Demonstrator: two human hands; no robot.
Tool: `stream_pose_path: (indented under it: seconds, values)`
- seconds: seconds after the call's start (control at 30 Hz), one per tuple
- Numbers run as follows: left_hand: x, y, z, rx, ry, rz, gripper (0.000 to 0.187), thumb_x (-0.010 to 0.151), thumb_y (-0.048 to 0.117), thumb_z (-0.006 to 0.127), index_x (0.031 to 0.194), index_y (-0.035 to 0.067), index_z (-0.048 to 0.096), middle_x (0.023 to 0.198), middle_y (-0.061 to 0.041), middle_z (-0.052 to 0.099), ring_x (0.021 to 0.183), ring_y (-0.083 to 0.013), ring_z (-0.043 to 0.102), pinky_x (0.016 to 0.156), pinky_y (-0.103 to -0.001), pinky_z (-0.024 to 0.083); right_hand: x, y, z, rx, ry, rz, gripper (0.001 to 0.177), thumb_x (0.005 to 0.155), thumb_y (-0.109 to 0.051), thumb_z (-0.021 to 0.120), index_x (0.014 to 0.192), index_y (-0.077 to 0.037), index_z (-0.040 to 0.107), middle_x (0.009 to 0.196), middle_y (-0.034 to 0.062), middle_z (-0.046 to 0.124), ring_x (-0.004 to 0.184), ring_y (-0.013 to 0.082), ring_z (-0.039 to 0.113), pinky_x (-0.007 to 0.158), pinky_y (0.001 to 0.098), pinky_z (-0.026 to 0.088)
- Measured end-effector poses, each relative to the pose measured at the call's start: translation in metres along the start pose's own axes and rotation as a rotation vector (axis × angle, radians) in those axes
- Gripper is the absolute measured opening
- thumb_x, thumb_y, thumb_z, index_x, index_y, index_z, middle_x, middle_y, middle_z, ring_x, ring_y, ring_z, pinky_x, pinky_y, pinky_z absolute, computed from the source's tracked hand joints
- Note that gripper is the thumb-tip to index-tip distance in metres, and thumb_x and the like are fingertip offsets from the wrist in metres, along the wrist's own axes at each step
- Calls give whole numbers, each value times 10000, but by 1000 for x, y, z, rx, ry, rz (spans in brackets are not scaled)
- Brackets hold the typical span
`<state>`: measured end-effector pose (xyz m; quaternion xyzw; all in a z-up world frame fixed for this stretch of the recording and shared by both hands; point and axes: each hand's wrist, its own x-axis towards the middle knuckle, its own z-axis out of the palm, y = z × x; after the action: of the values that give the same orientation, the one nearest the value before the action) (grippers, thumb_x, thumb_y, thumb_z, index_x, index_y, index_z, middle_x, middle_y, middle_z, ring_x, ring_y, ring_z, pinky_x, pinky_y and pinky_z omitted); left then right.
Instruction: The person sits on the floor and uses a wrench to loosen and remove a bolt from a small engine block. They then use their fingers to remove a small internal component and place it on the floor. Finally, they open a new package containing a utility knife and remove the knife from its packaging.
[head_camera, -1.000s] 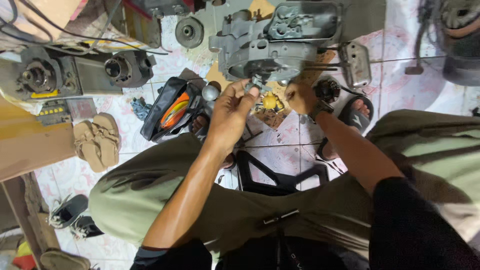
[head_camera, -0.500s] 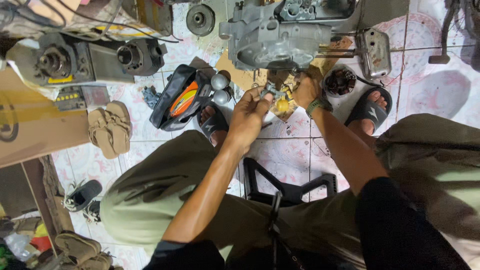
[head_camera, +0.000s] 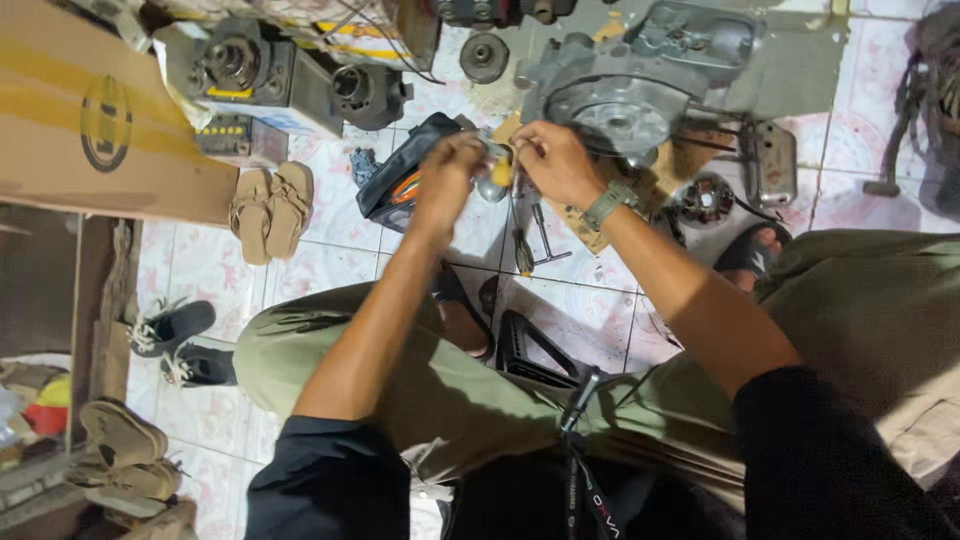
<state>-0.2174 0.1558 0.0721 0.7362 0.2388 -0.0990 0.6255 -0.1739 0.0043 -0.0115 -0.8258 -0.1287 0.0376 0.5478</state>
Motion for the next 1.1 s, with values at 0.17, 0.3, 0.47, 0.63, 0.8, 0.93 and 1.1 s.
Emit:
stream_pose_path:
  seconds: [0.17,0.3,0.47,0.63,0.8,0.93,1.1]
  values:
    - [15,10,-77,-97,199,13,364,803,278,559,1091,68,631,856,-71,634,823,-175,646,716,-324,504,29,2,61,-45,-108,24,138,855,-207,580,947,-184,680,765,28,703,817,233,680,690,378,537]
    - [52,-23,-103,-175,293,-101,370,791,292,532,1049,54,647,875,-101,625,868,-219,644,731,-401,521,54,39,119,-42,-160,-47,133,843,-142,582,912,-150,696,690,47,685,747,255,676,638,368,537]
    - [45,11,-89,-302,372,-135,379,784,282,520,1049,47,657,797,-98,637,778,-205,644,639,-300,511,79,97,198,-405,-99,-54,82,751,-187,625,685,-233,645,563,22,615,567,266,649,488,329,509]
    - [40,22,-86,-359,388,-143,358,793,256,567,1067,50,672,806,-145,633,779,-227,620,643,-307,523,84,125,272,-590,58,155,80,723,-180,641,751,-151,711,596,80,662,620,252,679,541,326,549]
    - [42,24,-88,-411,412,-155,332,827,243,540,1076,64,668,766,-100,610,750,-186,600,640,-262,505,89,215,326,-639,-112,106,79,689,-212,648,745,-179,694,631,53,662,661,252,679,546,359,532]
    - [47,12,-90,-457,415,-109,324,838,224,540,1086,49,654,746,-113,601,723,-190,598,630,-265,515,94,283,352,-689,-308,25,97,651,-247,656,738,-210,677,670,24,663,706,252,679,551,396,513]
    - [49,12,-92,-490,454,-129,300,826,204,548,1059,52,662,714,-131,607,676,-203,622,573,-263,537,63,302,349,-737,-489,-59,126,612,-282,665,730,-241,659,709,-5,664,751,253,678,556,432,494]
